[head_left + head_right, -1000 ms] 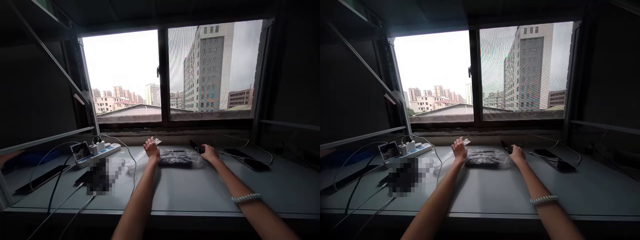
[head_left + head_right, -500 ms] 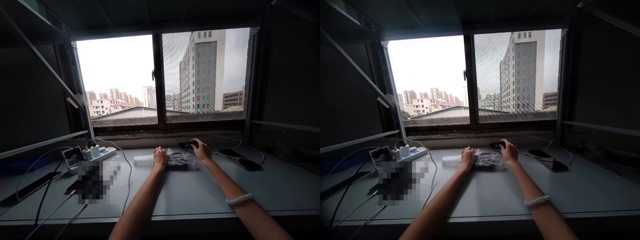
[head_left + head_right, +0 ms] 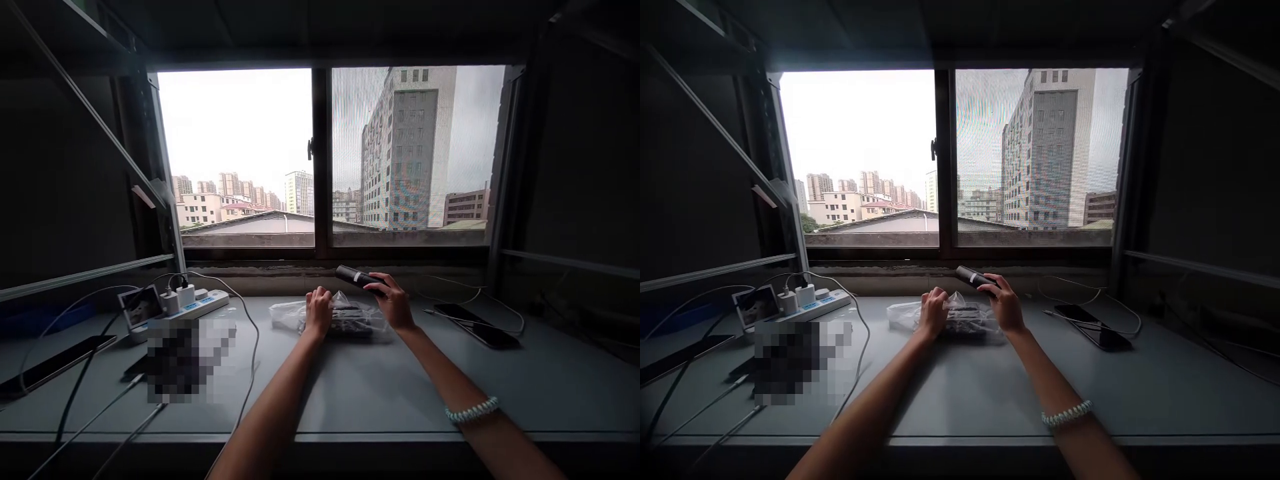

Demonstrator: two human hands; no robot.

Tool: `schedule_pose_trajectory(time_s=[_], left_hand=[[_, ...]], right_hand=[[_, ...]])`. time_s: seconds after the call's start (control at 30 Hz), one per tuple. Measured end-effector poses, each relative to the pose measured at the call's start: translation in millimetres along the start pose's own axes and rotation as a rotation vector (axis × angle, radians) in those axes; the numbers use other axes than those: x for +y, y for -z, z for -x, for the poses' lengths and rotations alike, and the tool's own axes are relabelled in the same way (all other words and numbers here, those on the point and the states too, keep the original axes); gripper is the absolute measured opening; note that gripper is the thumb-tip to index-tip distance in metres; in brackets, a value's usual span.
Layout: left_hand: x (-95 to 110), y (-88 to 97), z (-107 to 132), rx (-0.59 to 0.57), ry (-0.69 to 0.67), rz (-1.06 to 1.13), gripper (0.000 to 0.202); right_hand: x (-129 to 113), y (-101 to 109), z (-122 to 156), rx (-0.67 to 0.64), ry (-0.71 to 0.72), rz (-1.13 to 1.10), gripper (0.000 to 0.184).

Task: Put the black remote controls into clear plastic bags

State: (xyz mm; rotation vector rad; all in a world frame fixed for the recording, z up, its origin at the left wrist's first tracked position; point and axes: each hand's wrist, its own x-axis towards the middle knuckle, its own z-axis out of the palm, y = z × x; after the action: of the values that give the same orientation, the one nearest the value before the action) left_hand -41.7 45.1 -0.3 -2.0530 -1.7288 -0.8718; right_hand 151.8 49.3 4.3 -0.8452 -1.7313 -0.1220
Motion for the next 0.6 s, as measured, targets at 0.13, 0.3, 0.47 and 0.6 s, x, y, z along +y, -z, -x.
schedule_pose_trajectory(time_s=[0.13,0.3,0.47,0.6], left_hand=[[1.3,-3.2,0.8,-0.051,-0.027,0.019,0.035],[1.5,-4.7,2.2,-0.05,-0.02,0.031,0.037],[3.6,-0.4,4.2,0.031,-0.014,0.036,0.025],[4.5,0.8,3.0,0.016,-0.035,0.049,0.019]], right_hand=[[2.5,1.0,1.5,0.049,0.023,0.02,0.027],[0.6,7.7,2.9,0.051,0.093,0.102,0.031],[-7.7,11.1,3.2,-0.011,0.021,0.186,0.03],[-8.8,8.1,3.4,0.029,-0.017,0.177,0.027]])
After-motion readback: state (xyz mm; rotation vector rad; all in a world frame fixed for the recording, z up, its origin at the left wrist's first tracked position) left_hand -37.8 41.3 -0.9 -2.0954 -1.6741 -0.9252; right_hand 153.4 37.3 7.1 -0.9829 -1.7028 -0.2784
